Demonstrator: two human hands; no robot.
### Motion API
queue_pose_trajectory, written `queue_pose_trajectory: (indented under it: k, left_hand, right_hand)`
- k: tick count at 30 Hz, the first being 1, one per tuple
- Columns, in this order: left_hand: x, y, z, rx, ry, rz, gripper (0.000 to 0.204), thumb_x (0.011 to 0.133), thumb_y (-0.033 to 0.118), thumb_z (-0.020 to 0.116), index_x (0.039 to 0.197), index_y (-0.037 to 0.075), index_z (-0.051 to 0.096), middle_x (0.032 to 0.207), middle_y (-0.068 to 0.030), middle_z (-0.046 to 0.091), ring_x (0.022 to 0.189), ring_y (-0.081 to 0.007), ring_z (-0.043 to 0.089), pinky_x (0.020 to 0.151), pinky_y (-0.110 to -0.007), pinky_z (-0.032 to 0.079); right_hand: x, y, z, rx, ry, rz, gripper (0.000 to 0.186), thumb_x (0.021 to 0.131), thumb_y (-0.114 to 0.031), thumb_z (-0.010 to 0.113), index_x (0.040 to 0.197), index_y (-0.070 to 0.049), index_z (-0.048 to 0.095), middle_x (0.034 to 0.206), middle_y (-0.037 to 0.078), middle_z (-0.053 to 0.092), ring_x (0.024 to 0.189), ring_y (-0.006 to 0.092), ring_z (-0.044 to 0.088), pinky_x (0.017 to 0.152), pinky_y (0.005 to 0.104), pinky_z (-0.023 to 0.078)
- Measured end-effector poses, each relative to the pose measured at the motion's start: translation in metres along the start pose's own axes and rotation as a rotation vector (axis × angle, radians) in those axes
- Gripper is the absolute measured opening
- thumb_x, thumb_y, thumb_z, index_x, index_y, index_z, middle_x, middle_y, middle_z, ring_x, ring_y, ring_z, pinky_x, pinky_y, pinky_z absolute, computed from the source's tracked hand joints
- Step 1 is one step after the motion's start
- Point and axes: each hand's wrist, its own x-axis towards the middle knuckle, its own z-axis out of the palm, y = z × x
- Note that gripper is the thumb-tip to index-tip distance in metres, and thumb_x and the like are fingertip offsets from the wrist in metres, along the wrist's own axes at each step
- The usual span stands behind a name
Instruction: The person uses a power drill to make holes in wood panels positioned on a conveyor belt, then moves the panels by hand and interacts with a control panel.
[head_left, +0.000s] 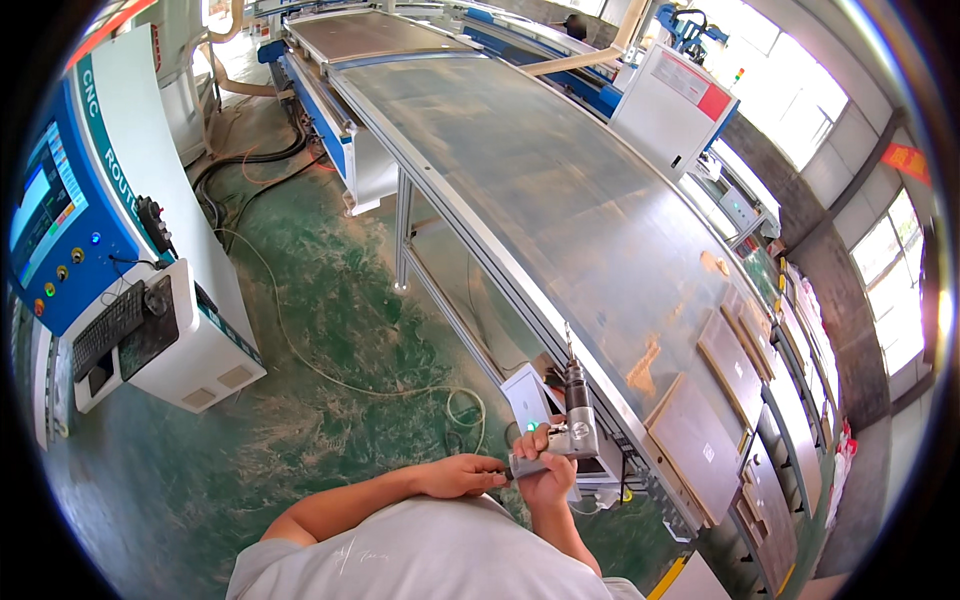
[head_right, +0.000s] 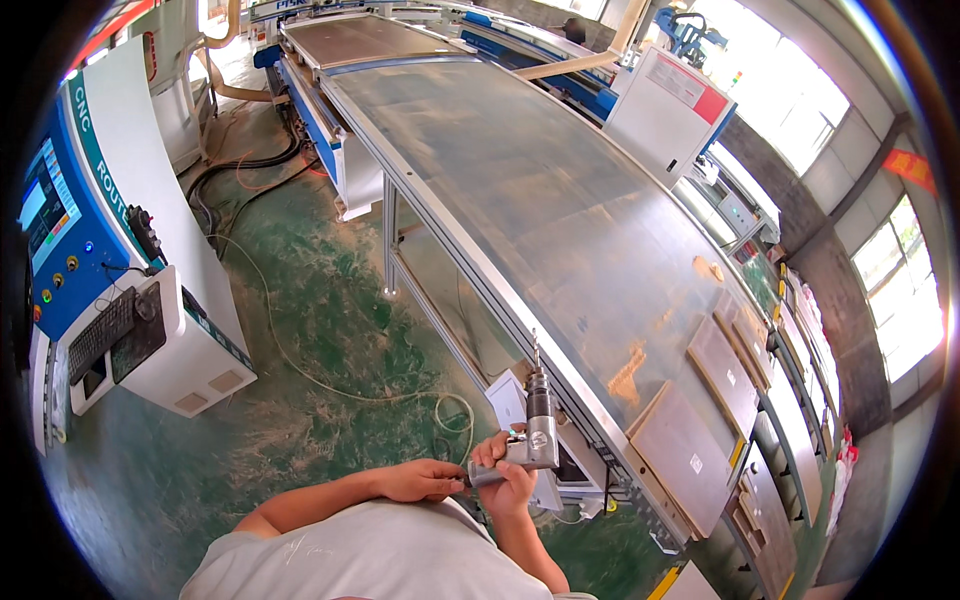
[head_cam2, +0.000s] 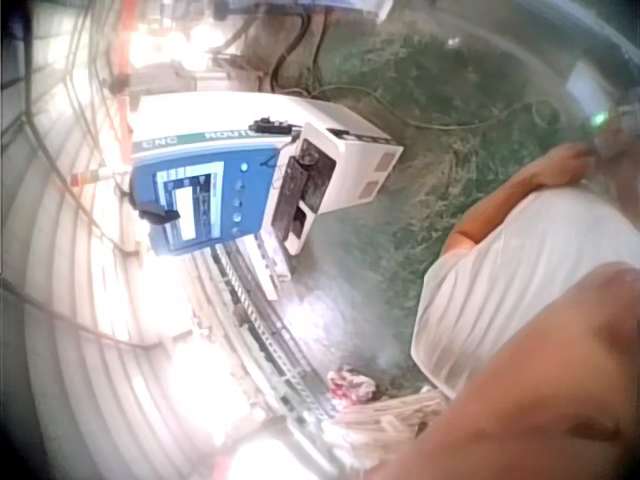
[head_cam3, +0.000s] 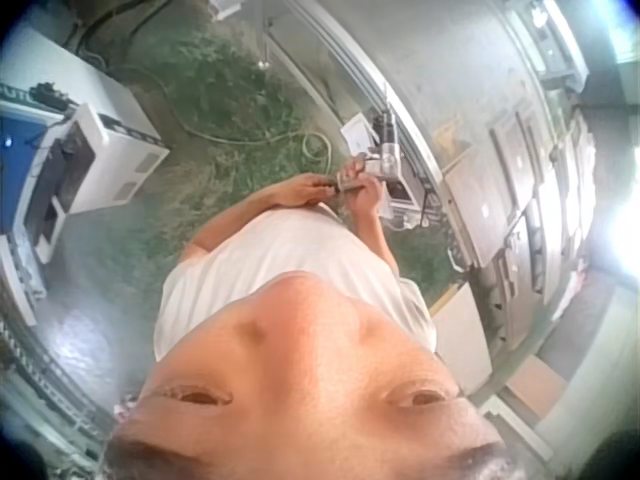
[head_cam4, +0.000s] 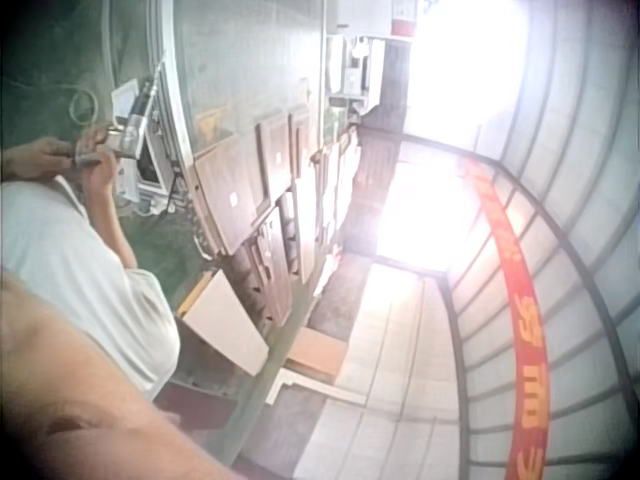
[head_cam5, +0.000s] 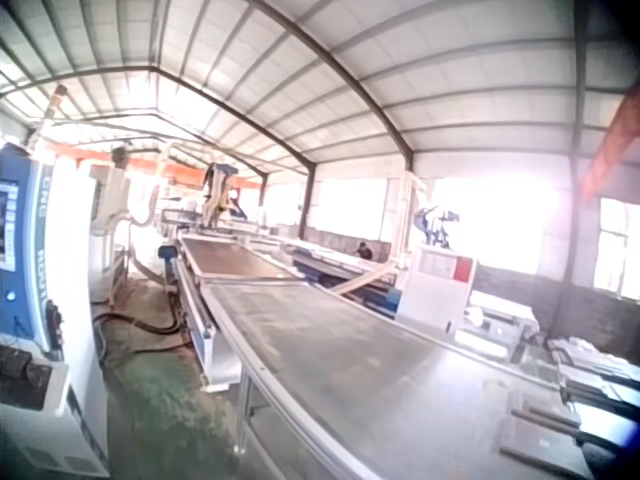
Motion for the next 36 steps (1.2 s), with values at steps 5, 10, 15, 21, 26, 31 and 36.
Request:
queue_pose_trajectory:
  k: [5,10,15,21,26,31,36]
  left_hand:
    - [0.005,0.002,0.002,-0.004,-0.008,0.007,0.044,0.103,0.040,0.051,0.123,0.002,0.057,0.070,0.0038,0.039,0.063,-0.0072,0.035,0.055,-0.026,0.031]
    - [0.007,0.007,0.002,-0.008,-0.022,-0.015,0.041,0.103,0.039,0.051,0.120,0.002,0.057,0.070,0.0050,0.036,0.063,-0.0068,0.033,0.056,-0.025,0.030]
    - [0.007,0.012,0.003,-0.021,-0.029,-0.014,0.038,0.104,0.038,0.050,0.117,0.002,0.056,0.070,0.0063,0.033,0.063,-0.0061,0.031,0.056,-0.024,0.029]
    - [0.012,0.007,0.002,-0.006,-0.042,-0.010,0.039,0.104,0.037,0.049,0.121,0.002,0.057,0.069,0.0069,0.031,0.062,-0.0055,0.030,0.055,-0.024,0.027]
    - [0.016,0.003,0.001,0.000,-0.065,-0.010,0.041,0.102,0.042,0.051,0.115,0.004,0.059,0.069,0.0034,0.039,0.063,-0.0078,0.036,0.057,-0.026,0.032]
    - [0.018,0.006,0.003,0.004,-0.087,-0.001,0.041,0.102,0.042,0.051,0.115,0.004,0.059,0.070,0.0034,0.039,0.063,-0.0078,0.036,0.056,-0.026,0.032]
    - [0.020,0.006,0.006,0.010,-0.101,-0.009,0.043,0.104,0.039,0.049,0.125,0.002,0.056,0.070,0.0065,0.034,0.062,-0.0061,0.031,0.055,-0.024,0.029]
  right_hand:
    - [0.000,-0.004,-0.001,0.006,0.013,-0.003,0.059,0.072,-0.004,0.060,0.127,-0.008,0.042,0.087,0.007,0.048,0.077,0.0188,0.047,0.075,0.0366,0.043]
    - [0.001,-0.007,0.003,-0.048,0.019,-0.004,0.054,0.073,-0.007,0.059,0.126,-0.009,0.047,0.086,0.004,0.048,0.076,0.0164,0.048,0.076,0.0345,0.042]
    - [0.001,-0.007,-0.002,-0.015,0.024,-0.005,0.058,0.071,-0.005,0.059,0.127,-0.008,0.042,0.086,0.007,0.048,0.077,0.0185,0.047,0.075,0.0366,0.043]
    - [0.001,-0.010,-0.002,-0.029,0.028,-0.021,0.058,0.071,-0.005,0.059,0.127,-0.008,0.042,0.086,0.007,0.048,0.077,0.0189,0.048,0.075,0.0372,0.044]
    - [-0.002,-0.012,-0.003,-0.038,0.025,-0.038,0.058,0.071,-0.005,0.059,0.128,-0.008,0.044,0.086,0.007,0.048,0.078,0.0190,0.048,0.076,0.0370,0.044]
    - [-0.006,-0.016,0.000,-0.049,0.045,-0.048,0.060,0.070,-0.004,0.058,0.129,-0.010,0.045,0.086,0.006,0.048,0.077,0.0186,0.048,0.077,0.0366,0.043]
    - [-0.010,-0.018,-0.002,-0.052,0.073,-0.062,0.060,0.070,-0.004,0.058,0.128,-0.011,0.045,0.086,0.006,0.048,0.077,0.0183,0.048,0.078,0.0365,0.042]
